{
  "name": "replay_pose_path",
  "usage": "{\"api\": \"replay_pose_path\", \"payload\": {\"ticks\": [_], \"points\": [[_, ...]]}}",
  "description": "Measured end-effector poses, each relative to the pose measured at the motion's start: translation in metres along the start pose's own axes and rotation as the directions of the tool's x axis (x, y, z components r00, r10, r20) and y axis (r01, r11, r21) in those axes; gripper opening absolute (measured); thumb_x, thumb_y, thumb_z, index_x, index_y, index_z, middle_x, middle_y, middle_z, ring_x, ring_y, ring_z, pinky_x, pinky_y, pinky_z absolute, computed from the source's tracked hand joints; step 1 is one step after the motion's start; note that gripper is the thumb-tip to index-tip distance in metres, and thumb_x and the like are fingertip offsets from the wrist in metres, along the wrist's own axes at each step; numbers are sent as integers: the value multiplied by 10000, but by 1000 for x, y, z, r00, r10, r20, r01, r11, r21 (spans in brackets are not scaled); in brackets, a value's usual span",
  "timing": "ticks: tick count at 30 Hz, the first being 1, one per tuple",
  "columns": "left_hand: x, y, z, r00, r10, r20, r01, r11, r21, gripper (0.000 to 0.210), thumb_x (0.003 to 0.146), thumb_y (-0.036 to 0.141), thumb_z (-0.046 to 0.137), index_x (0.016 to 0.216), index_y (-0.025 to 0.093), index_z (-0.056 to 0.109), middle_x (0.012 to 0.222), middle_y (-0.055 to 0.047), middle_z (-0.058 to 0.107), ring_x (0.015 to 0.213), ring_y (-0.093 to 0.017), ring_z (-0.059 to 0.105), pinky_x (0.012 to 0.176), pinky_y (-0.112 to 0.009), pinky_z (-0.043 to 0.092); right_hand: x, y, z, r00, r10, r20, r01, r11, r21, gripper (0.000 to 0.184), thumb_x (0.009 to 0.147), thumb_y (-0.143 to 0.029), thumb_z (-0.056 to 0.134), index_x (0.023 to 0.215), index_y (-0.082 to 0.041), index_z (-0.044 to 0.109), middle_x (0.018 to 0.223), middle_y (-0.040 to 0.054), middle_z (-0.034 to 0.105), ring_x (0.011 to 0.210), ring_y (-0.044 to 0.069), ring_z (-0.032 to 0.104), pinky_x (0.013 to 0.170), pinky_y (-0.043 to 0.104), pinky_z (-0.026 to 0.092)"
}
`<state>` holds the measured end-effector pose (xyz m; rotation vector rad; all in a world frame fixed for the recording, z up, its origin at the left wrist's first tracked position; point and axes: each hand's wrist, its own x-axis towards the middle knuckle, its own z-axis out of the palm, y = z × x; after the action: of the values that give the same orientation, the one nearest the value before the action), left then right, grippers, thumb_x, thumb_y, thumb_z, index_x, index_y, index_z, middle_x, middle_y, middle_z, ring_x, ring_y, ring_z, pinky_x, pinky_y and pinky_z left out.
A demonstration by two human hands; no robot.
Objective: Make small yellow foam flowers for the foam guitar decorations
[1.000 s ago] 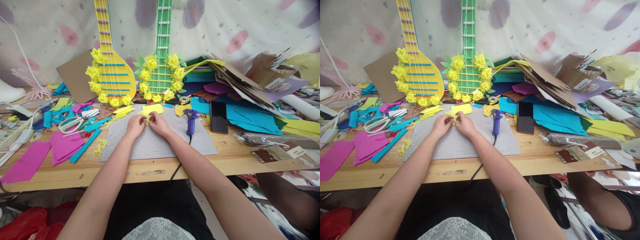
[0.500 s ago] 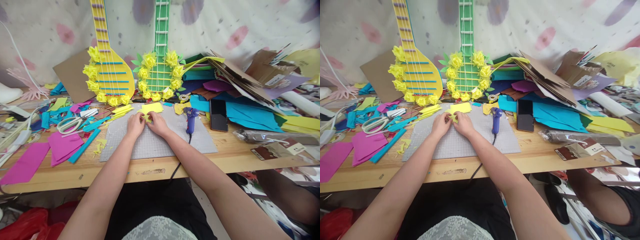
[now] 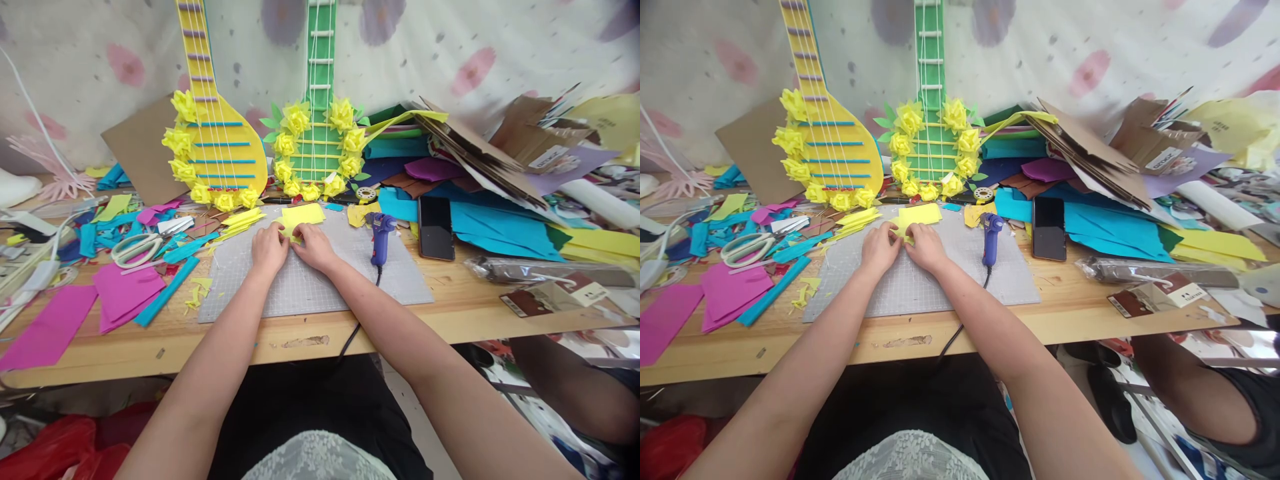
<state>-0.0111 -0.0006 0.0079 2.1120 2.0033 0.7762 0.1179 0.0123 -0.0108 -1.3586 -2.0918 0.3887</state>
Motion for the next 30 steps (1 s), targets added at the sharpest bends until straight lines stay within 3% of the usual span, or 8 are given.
{"api": "replay_pose_path", "payload": {"ticks": [11,23,30], "points": [[-3,2,1,999,39,8,-39,998,46,68,762,204,492,782,198,556,849,-58,632,888,-225,508,786,-366,379,-2,-2,0,1000,-3,13,3,999,-37,92,766,-224,483,832,-186,535,896,64,541,869,184,477,810,332,383],[-2,-2,5,998,54,23,-56,996,74,187,808,274,442,824,195,610,926,-106,580,974,-278,450,837,-407,368,0,1,1,998,-20,54,21,999,-26,199,774,-115,421,846,-183,594,916,68,534,909,181,469,852,331,372],[-5,-3,2,999,24,39,-25,999,31,168,764,264,493,858,209,620,970,-100,571,1004,-286,439,859,-417,361,1,1,-3,996,-9,86,9,1000,3,251,790,-87,376,881,-165,597,932,74,542,908,177,472,869,325,364]]}}
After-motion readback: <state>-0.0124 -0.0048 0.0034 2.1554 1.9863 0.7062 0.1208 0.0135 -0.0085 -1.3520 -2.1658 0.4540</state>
